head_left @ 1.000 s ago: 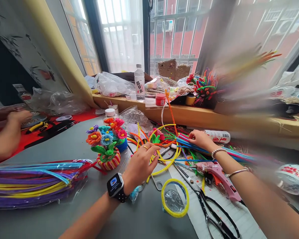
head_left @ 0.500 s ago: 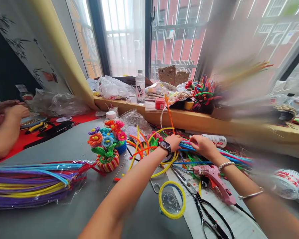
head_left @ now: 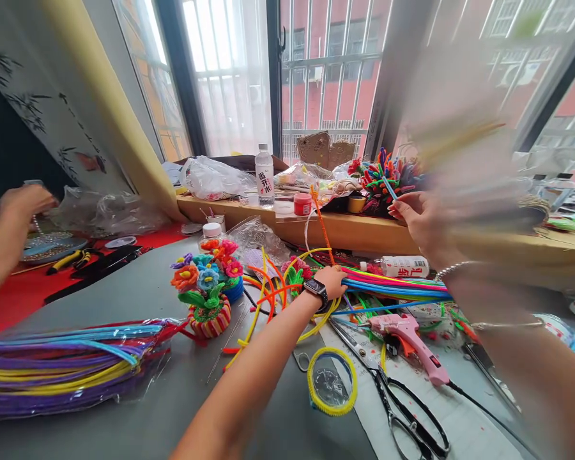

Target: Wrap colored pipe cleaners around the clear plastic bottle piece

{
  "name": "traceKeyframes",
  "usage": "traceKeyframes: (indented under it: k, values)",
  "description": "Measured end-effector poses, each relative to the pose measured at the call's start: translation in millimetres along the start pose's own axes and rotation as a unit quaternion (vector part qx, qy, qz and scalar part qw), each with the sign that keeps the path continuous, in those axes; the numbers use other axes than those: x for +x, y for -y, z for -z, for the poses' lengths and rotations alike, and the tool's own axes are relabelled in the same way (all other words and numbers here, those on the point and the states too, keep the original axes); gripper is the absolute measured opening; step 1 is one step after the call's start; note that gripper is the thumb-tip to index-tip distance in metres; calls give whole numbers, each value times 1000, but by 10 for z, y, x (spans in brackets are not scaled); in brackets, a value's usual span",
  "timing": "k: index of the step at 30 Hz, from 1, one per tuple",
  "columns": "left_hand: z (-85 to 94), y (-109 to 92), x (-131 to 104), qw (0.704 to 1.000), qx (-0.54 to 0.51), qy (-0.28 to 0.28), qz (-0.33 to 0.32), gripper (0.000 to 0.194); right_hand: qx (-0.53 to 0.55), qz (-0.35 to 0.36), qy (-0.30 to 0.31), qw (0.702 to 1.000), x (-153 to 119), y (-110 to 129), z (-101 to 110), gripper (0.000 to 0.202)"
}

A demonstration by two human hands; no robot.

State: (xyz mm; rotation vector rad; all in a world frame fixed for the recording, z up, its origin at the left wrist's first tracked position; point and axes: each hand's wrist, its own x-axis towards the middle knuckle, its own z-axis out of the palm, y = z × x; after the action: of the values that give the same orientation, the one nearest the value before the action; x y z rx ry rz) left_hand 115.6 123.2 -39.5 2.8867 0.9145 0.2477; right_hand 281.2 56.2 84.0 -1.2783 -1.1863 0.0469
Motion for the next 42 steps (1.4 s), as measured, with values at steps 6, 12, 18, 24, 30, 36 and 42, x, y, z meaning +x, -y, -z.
traceKeyframes:
  k: [6, 12, 18, 24, 30, 36, 42]
  values:
    - [-34, -112, 15, 1000, -15, -1, 11, 30, 92, 35, 112, 989, 8, 496, -495, 20]
    - [222, -15, -52, 989, -133, -67, 6, 29, 189, 16, 217, 958, -156, 606, -768, 34]
    - [622, 5, -245, 921, -345, -182, -3, 49, 235, -37, 211, 948, -322, 487, -659, 37]
    - [625, -276, -420, 835, -528, -153, -28, 47, 219, -66, 256, 939, -531, 681, -632, 37]
    - [615, -362, -634, 787, -595, -162, -13, 57, 68, -50, 337, 938, -708, 761, -459, 31]
    - [577, -144, -742, 806, -538, -247, 13, 38, -142, -55, 348, 925, -685, 438, -295, 33]
    - [419, 299, -555, 887, -341, -307, 62, 39, -363, -93, 350, 858, -688, -276, -247, 33]
